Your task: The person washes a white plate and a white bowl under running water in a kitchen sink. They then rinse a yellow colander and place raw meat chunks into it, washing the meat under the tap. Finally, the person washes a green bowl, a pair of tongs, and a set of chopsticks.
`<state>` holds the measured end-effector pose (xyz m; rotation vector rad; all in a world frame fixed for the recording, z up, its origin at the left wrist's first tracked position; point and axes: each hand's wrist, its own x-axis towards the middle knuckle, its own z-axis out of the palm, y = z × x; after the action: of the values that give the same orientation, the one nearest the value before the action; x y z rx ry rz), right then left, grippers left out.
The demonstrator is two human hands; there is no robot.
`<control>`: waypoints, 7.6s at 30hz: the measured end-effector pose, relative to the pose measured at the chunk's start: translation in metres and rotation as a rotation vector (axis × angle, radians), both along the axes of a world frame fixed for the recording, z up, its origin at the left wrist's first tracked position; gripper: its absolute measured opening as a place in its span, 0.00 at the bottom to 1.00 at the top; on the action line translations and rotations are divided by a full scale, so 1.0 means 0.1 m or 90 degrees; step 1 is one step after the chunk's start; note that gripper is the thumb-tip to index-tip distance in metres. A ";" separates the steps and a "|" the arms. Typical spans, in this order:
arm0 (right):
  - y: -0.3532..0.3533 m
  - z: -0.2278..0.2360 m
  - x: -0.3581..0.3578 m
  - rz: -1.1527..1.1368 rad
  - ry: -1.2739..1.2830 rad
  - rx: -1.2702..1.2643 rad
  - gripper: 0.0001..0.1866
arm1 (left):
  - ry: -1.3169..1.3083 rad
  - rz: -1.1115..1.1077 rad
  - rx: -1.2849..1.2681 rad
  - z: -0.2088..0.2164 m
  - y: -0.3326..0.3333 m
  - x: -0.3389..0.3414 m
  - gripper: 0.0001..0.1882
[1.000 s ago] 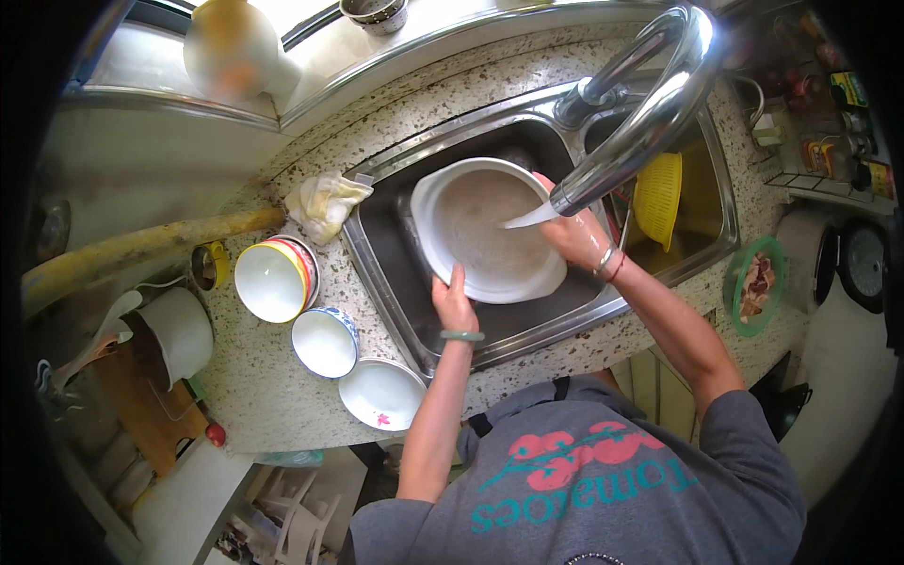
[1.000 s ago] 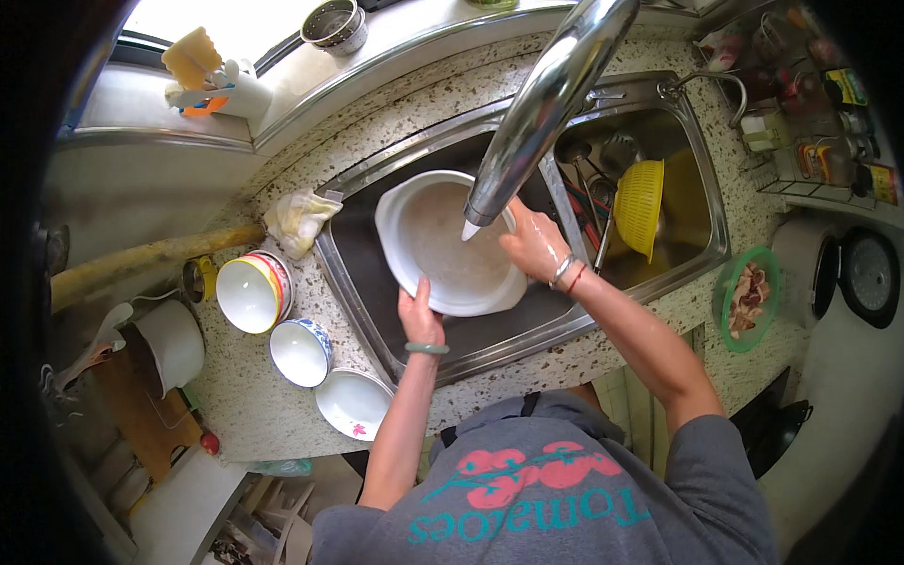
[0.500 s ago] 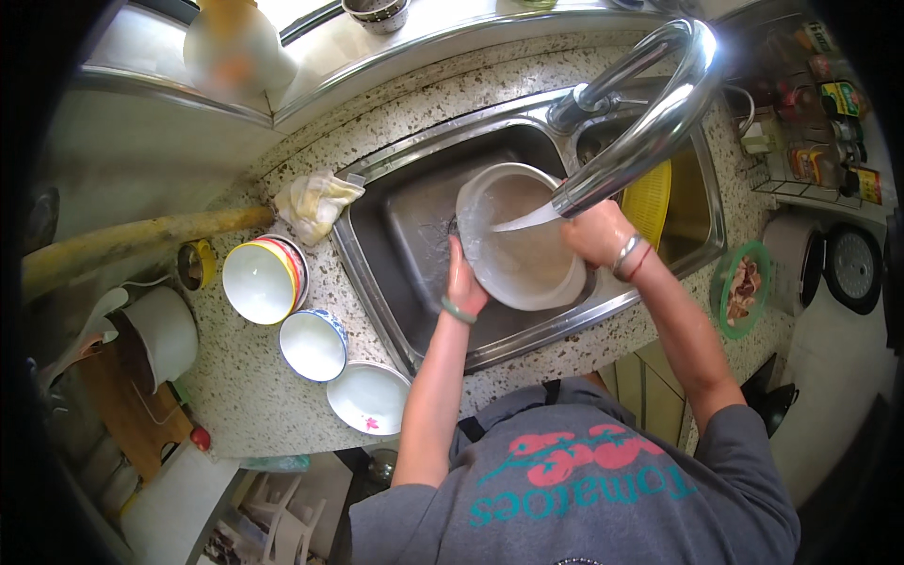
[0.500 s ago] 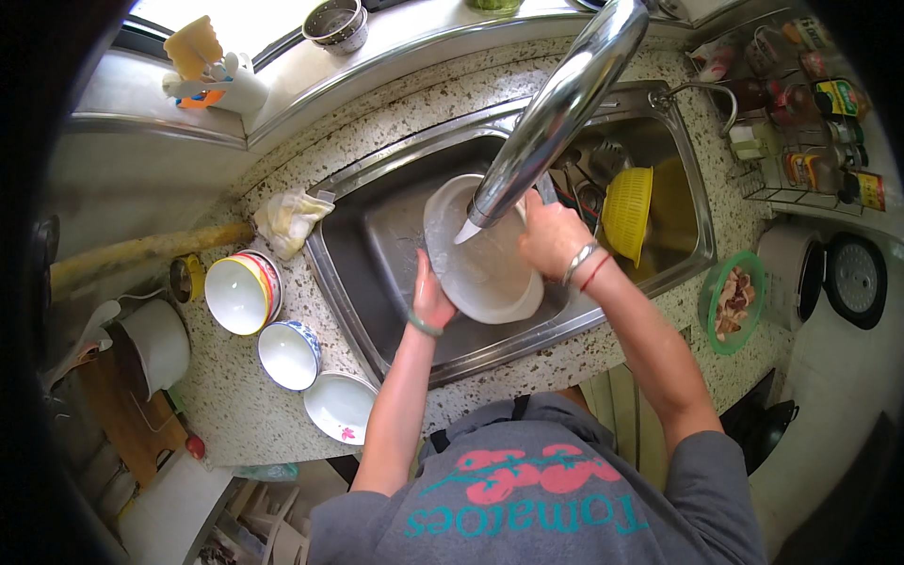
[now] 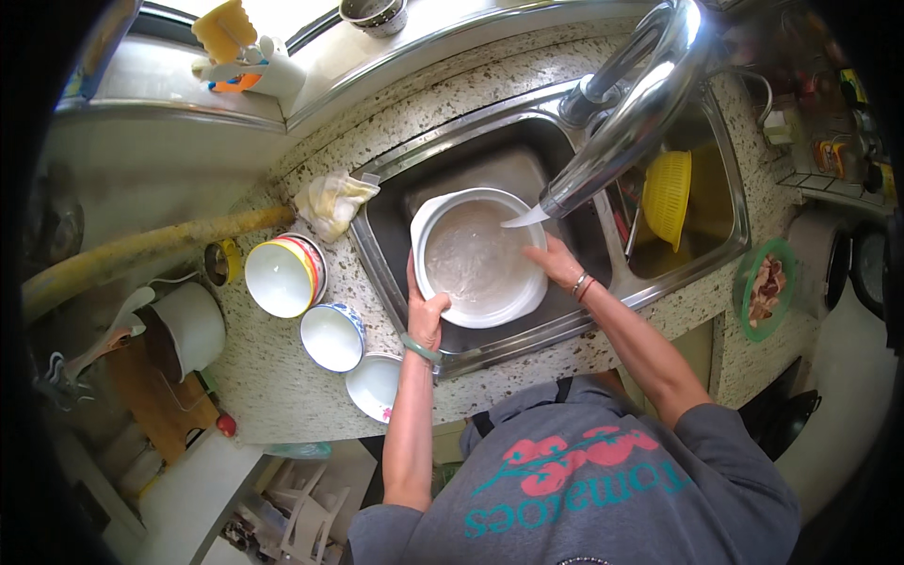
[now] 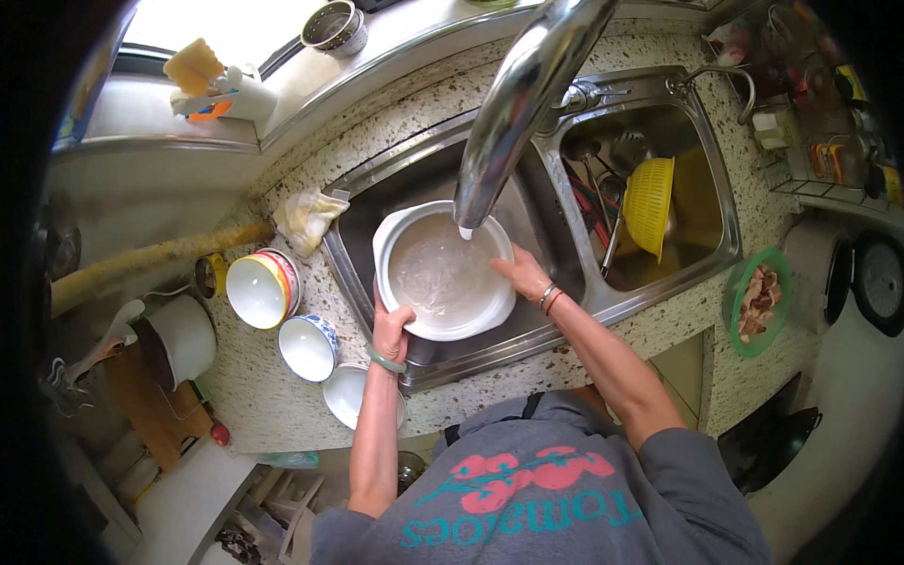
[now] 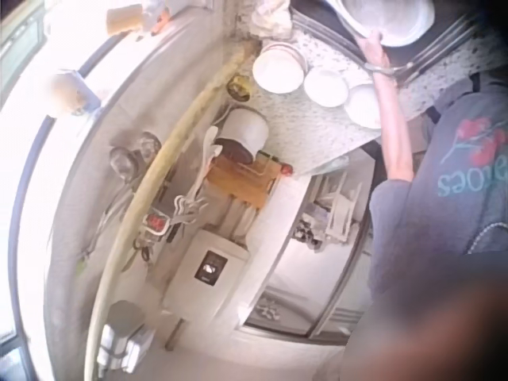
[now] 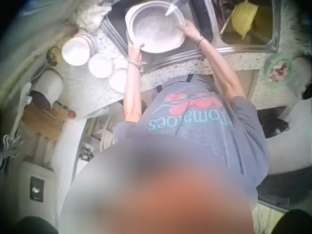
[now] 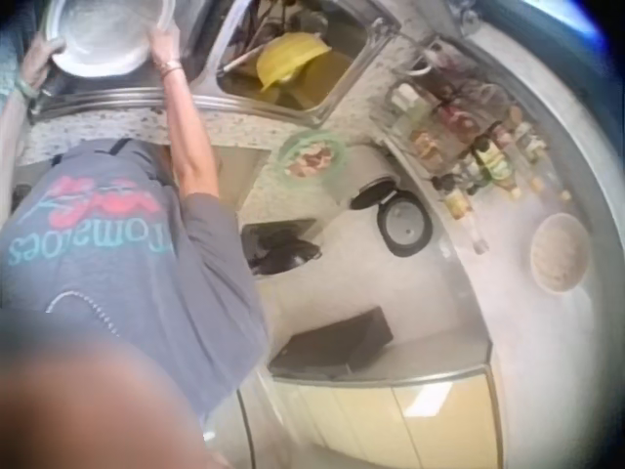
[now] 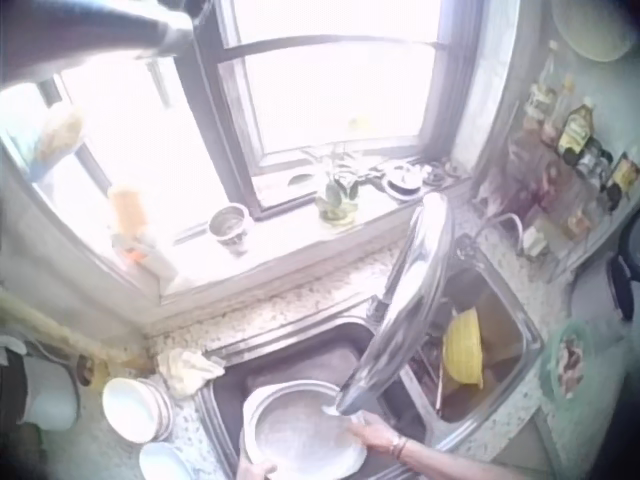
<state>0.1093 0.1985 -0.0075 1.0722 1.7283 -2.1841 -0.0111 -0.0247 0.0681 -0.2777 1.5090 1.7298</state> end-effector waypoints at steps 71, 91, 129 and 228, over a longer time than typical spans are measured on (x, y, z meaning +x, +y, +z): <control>-0.57 0.53 0.21 -0.011 -0.041 -0.848 0.07 | 0.782 -0.589 -0.614 1.43 0.82 -0.40 0.44; -0.96 0.82 0.28 -0.017 0.016 -0.696 0.22 | 0.928 -0.449 -0.578 2.12 0.33 -0.03 0.36; -3.81 1.24 -2.56 0.575 0.160 0.528 0.16 | 0.167 0.759 -0.016 0.35 -3.28 -0.03 0.39; 0.21 1.53 0.21 -0.051 0.182 0.590 0.37 | -0.333 0.088 0.357 -0.53 0.79 0.38 0.27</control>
<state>0.1308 0.2192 0.1451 0.9870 3.0039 -1.5893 0.0269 0.0545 0.0154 -0.4966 0.6162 1.9168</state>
